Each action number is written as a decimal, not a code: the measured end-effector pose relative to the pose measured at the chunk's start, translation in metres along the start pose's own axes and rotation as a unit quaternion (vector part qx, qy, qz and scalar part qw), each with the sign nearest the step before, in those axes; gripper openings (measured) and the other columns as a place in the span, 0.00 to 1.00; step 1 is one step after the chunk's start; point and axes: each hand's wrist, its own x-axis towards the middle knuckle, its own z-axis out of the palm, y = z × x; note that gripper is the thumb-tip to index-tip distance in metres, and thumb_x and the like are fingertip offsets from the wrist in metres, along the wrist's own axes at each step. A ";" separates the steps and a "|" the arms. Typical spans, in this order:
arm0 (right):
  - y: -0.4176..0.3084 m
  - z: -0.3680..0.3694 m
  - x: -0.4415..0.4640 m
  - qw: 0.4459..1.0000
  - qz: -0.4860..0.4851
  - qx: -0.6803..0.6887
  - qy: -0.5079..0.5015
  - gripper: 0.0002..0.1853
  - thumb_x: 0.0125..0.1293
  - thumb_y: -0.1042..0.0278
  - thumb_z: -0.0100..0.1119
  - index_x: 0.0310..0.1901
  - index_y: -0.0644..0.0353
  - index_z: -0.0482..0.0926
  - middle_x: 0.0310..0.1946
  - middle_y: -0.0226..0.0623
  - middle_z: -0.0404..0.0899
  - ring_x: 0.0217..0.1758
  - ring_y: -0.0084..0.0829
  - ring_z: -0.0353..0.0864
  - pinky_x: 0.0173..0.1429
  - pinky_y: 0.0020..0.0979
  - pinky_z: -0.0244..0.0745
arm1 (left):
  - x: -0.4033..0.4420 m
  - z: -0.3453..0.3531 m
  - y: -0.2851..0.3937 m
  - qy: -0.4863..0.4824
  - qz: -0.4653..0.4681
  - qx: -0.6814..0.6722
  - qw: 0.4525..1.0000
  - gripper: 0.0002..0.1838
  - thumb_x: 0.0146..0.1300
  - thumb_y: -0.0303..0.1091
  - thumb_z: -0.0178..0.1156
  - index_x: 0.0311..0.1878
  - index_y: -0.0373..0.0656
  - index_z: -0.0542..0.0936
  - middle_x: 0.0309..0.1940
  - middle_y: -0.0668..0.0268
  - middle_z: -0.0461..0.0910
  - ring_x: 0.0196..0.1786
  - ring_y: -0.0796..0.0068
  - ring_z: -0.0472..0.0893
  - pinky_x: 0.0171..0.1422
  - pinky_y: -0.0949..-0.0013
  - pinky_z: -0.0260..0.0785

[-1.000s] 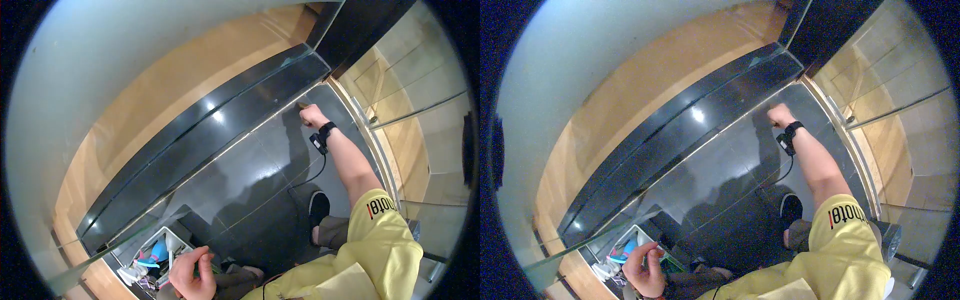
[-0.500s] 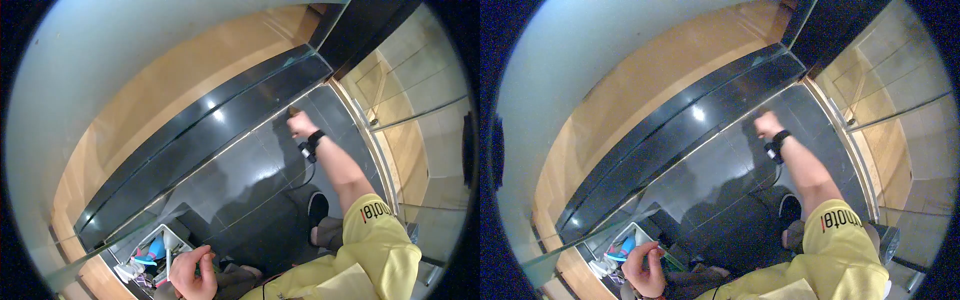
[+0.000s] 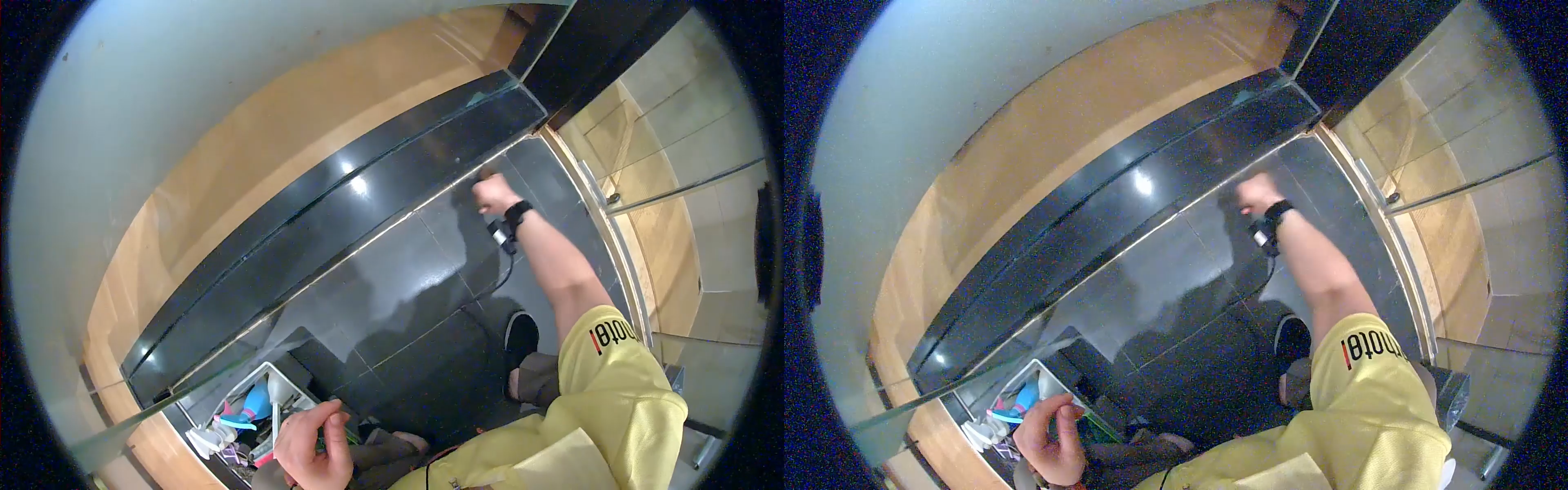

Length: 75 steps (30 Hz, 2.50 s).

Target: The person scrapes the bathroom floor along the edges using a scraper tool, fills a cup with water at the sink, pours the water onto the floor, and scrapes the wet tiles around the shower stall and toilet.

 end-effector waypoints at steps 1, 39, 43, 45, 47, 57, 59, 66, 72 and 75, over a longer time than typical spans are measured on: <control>-0.040 -0.014 0.005 0.928 0.209 0.308 -0.005 0.06 0.50 0.74 0.57 0.23 0.68 0.76 0.17 0.38 0.75 0.19 0.26 0.78 0.20 0.31 0.73 | -0.002 0.004 -0.003 0.008 -0.015 0.000 1.000 0.04 0.58 0.24 0.56 0.35 0.36 0.80 0.23 0.61 0.80 0.25 0.73 0.79 0.30 0.75 0.69; -0.123 -0.049 0.005 0.685 0.389 0.613 0.049 0.06 0.47 0.79 0.53 0.25 0.73 0.75 0.23 0.48 0.78 0.21 0.37 0.81 0.21 0.34 0.75 | 0.004 -0.011 0.007 0.004 0.068 0.008 0.998 0.04 0.57 0.24 0.58 0.35 0.38 0.80 0.23 0.60 0.78 0.25 0.65 0.77 0.31 0.70 0.68; -0.190 -0.043 0.014 0.777 0.303 0.548 -0.056 0.10 0.49 0.76 0.53 0.34 0.70 0.76 0.22 0.44 0.75 0.21 0.36 0.78 0.19 0.34 0.72 | -0.001 -0.003 0.005 0.015 0.052 0.012 0.998 0.04 0.54 0.23 0.57 0.33 0.38 0.80 0.21 0.61 0.78 0.24 0.66 0.78 0.30 0.70 0.67; -0.173 -0.036 0.010 0.898 0.161 0.408 -0.041 0.10 0.48 0.77 0.54 0.33 0.70 0.77 0.27 0.43 0.77 0.26 0.35 0.80 0.23 0.33 0.75 | -0.001 -0.006 0.003 0.020 0.031 0.032 0.999 0.04 0.51 0.22 0.57 0.31 0.38 0.79 0.19 0.62 0.79 0.23 0.66 0.78 0.30 0.70 0.67; -0.137 -0.054 -0.003 0.909 0.155 0.387 -0.011 0.12 0.47 0.78 0.54 0.36 0.69 0.76 0.26 0.44 0.78 0.24 0.34 0.80 0.23 0.32 0.75 | 0.004 -0.014 0.005 0.005 0.052 0.001 0.999 0.04 0.56 0.23 0.58 0.35 0.37 0.80 0.23 0.60 0.78 0.25 0.66 0.77 0.30 0.71 0.67; -0.195 -0.086 0.002 0.796 0.281 0.526 -0.098 0.16 0.48 0.71 0.56 0.39 0.71 0.76 0.31 0.51 0.78 0.34 0.39 0.81 0.35 0.34 0.77 | -0.004 -0.005 0.001 0.016 0.054 0.027 0.998 0.04 0.51 0.22 0.57 0.31 0.39 0.79 0.19 0.63 0.79 0.23 0.66 0.78 0.30 0.70 0.67; -0.154 -0.076 -0.003 0.764 0.273 0.580 -0.075 0.13 0.49 0.74 0.54 0.38 0.68 0.77 0.28 0.45 0.77 0.30 0.35 0.80 0.31 0.33 0.75 | -0.003 -0.006 0.002 0.034 0.047 0.028 0.998 0.05 0.51 0.22 0.57 0.31 0.39 0.79 0.18 0.64 0.78 0.23 0.67 0.78 0.30 0.71 0.67; -0.148 -0.021 0.014 0.875 0.214 0.428 -0.071 0.13 0.51 0.76 0.52 0.41 0.66 0.76 0.19 0.37 0.73 0.19 0.30 0.76 0.21 0.32 0.72 | -0.008 -0.006 0.003 0.027 0.050 0.015 0.998 0.04 0.52 0.23 0.57 0.31 0.38 0.79 0.19 0.63 0.79 0.24 0.66 0.78 0.31 0.70 0.67; -0.123 -0.055 -0.011 0.899 0.125 0.416 -0.054 0.07 0.45 0.73 0.57 0.29 0.62 0.78 0.23 0.41 0.77 0.23 0.33 0.78 0.26 0.32 0.74 | -0.003 -0.008 0.003 0.039 0.026 0.024 0.999 0.04 0.53 0.23 0.56 0.31 0.37 0.79 0.19 0.62 0.79 0.24 0.66 0.79 0.32 0.70 0.68; -0.036 -0.032 -0.016 0.826 0.325 0.460 0.022 0.04 0.48 0.73 0.56 0.27 0.63 0.76 0.19 0.35 0.73 0.19 0.29 0.74 0.20 0.31 0.69 | 0.002 -0.016 0.006 0.013 0.073 0.023 0.997 0.05 0.56 0.22 0.58 0.35 0.38 0.80 0.25 0.60 0.79 0.25 0.65 0.77 0.30 0.71 0.67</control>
